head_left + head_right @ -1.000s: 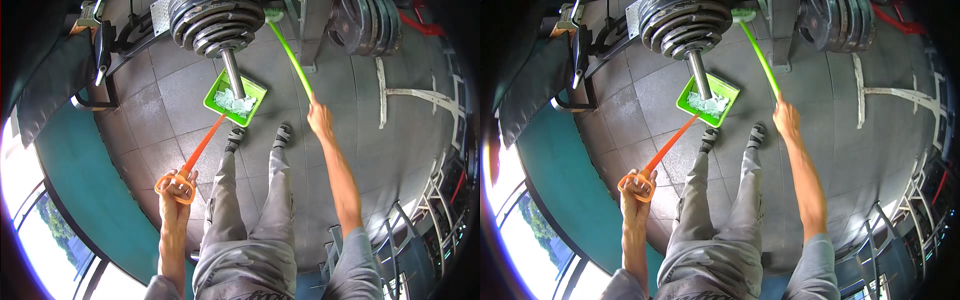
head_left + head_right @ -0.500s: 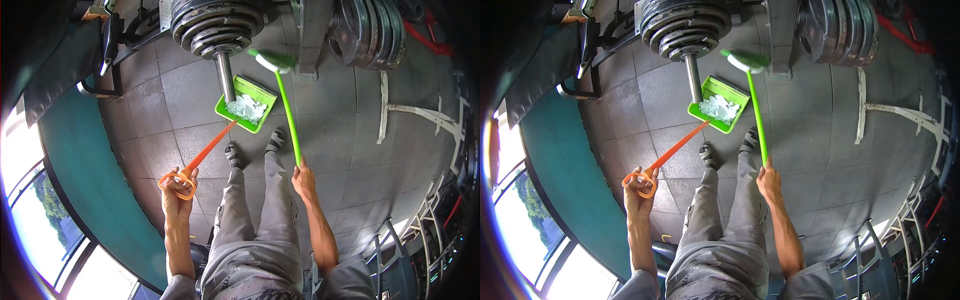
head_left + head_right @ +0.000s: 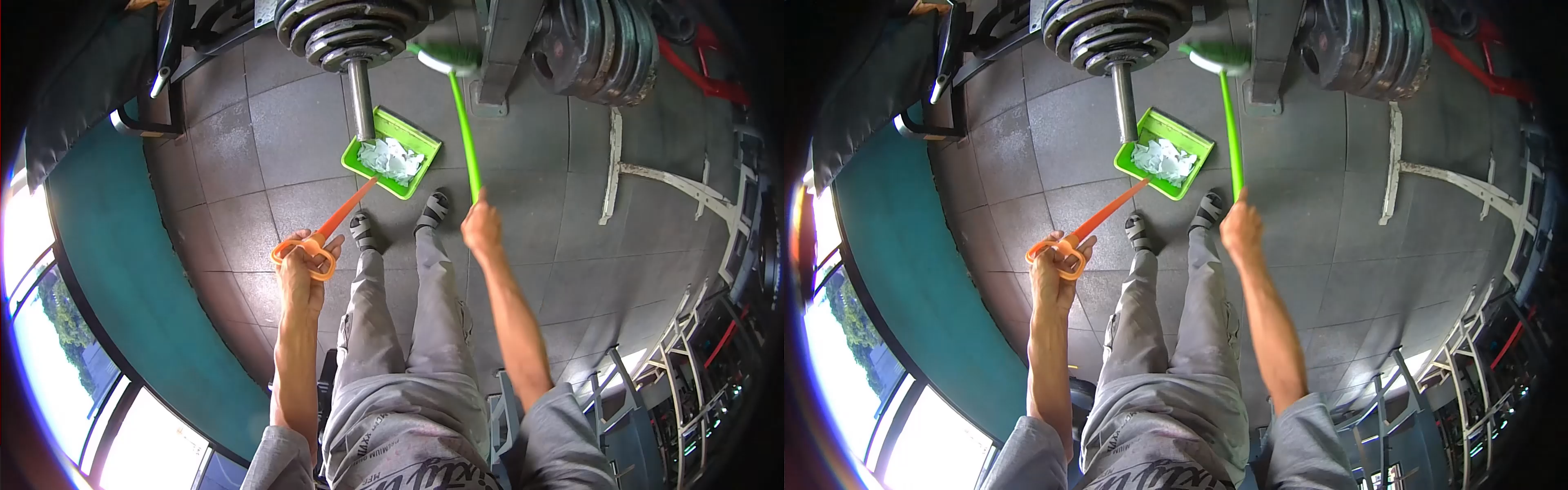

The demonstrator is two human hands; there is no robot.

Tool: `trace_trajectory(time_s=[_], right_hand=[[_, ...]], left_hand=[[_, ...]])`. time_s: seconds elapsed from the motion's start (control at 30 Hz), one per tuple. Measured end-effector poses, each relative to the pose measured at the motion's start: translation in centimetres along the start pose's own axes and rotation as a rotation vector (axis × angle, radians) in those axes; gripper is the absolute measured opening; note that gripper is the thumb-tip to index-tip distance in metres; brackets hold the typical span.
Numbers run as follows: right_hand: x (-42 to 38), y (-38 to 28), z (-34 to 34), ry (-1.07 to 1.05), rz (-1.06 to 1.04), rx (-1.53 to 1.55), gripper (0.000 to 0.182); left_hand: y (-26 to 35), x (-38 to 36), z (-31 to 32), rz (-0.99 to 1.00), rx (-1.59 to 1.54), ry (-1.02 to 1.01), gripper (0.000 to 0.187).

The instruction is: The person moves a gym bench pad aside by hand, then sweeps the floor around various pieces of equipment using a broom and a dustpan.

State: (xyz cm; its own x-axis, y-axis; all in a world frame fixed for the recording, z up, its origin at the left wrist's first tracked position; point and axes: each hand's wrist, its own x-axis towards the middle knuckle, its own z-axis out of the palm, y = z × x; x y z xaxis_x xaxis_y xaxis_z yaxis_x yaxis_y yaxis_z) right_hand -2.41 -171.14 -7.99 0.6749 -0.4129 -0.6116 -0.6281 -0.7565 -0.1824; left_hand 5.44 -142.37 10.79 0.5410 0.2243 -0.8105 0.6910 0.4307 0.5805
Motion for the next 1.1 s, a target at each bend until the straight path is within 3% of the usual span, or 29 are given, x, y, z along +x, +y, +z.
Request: trace_trajectory(time_s=[0.07,0.13,0.2,0.3,0.37,0.47,0.57,0.6,0.73,0.8,0.87,1.1], right_hand=[[-5.8,-0.5,1.8,-0.070,0.009,0.088,0.050],[-10.8,-1.0,-0.4,-0.293,0.080,0.221,0.051],[-14.2,-0.4,-3.5,-0.377,0.174,0.394,0.049],[-17.1,4.5,-5.0,0.000,-0.199,0.395,0.046],[-16.9,3.3,-10.1,-0.145,0.002,0.350,0.044],[-12.1,2.4,-11.4,-0.085,-0.078,0.137,0.047],[-6.7,3.8,-5.6,-0.052,-0.017,0.178,0.044],[-6.8,4.7,-2.8,-0.045,-0.094,0.196,0.046],[-14.8,5.2,2.1,-0.200,-0.008,0.207,0.053],[-18.9,5.6,-1.2,-0.248,-0.030,0.424,0.052],[-21.7,6.2,-5.5,-0.345,0.097,0.580,0.038],[-29.4,10.3,-12.8,-0.520,0.480,0.749,0.043]], left_hand=[[0.1,0.2,0.4,0.008,0.060,0.034,0.026],[0.0,0.5,0.2,0.022,0.092,0.047,0.026],[-0.2,1.1,-0.1,0.034,0.108,0.052,0.026],[-0.4,1.7,-0.7,0.050,0.124,0.044,0.026],[-0.5,2.2,-1.0,0.054,0.175,0.043,0.026],[-0.3,2.0,-0.2,0.087,0.093,0.127,0.022],[-0.2,2.1,-1.2,0.082,0.070,0.083,0.021],[-0.6,2.6,-2.1,0.086,0.042,0.048,0.022],[-1.0,2.6,-1.9,0.126,-0.015,0.033,0.021],[-1.3,2.5,-2.1,0.124,-0.047,0.018,0.019],[-1.9,3.5,-3.5,0.109,0.016,-0.064,0.017],[-3.5,4.0,-1.4,-0.042,-0.142,-0.139,0.007]])
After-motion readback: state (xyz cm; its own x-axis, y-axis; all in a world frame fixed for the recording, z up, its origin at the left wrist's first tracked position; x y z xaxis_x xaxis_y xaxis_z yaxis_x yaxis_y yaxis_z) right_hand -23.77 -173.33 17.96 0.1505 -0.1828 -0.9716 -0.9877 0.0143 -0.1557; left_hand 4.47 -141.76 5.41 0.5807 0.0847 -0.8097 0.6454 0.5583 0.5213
